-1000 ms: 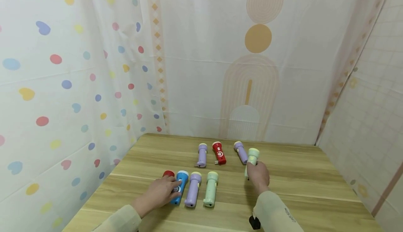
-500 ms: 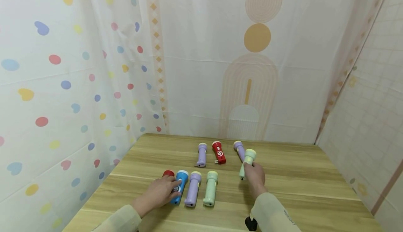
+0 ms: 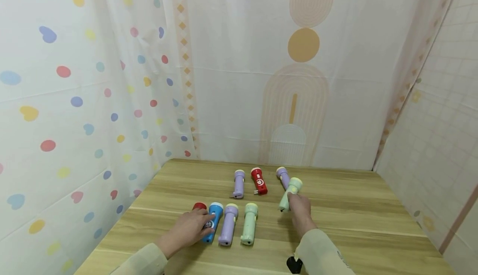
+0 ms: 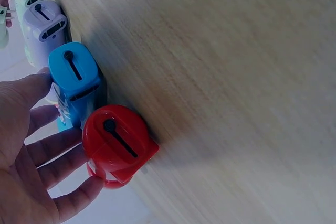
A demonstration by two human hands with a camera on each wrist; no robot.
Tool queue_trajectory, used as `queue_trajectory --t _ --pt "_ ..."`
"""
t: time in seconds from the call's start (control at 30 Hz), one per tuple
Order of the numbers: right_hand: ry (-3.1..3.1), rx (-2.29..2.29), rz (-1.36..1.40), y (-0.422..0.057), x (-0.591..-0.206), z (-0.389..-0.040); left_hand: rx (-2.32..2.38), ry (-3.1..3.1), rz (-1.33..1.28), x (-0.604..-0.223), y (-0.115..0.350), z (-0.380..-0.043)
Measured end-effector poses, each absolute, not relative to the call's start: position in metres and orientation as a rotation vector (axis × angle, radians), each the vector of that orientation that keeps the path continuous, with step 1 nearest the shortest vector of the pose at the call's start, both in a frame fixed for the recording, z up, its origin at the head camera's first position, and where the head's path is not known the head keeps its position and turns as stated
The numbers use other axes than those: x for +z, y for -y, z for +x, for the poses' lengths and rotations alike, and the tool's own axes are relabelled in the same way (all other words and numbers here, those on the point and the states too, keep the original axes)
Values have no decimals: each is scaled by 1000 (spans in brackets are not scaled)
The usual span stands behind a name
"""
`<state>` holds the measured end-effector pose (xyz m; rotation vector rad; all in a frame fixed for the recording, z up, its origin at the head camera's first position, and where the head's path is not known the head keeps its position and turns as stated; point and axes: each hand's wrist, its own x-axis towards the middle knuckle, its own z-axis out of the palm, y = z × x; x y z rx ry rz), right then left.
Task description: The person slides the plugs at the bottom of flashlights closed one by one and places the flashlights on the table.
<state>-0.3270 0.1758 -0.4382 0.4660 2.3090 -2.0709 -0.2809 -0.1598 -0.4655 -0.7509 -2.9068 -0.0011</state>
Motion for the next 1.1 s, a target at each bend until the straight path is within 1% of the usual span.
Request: queue_trajectory --t 0.4,0.67,0.9,1.1 --pt "-2173 -2188 458 -176 -439 -325 -15 2930 -749 -461 158 -279" --pt "-1872 -2389 468 -177 -432 -324 -16 2936 -741 -459 156 -279" --pt "-1923 -2345 512 -176 -431 -328 -15 2942 -742 -458 155 -278" --pt "-1948 -2303 498 -176 -433 -329 2 2926 -759 -458 155 -278"
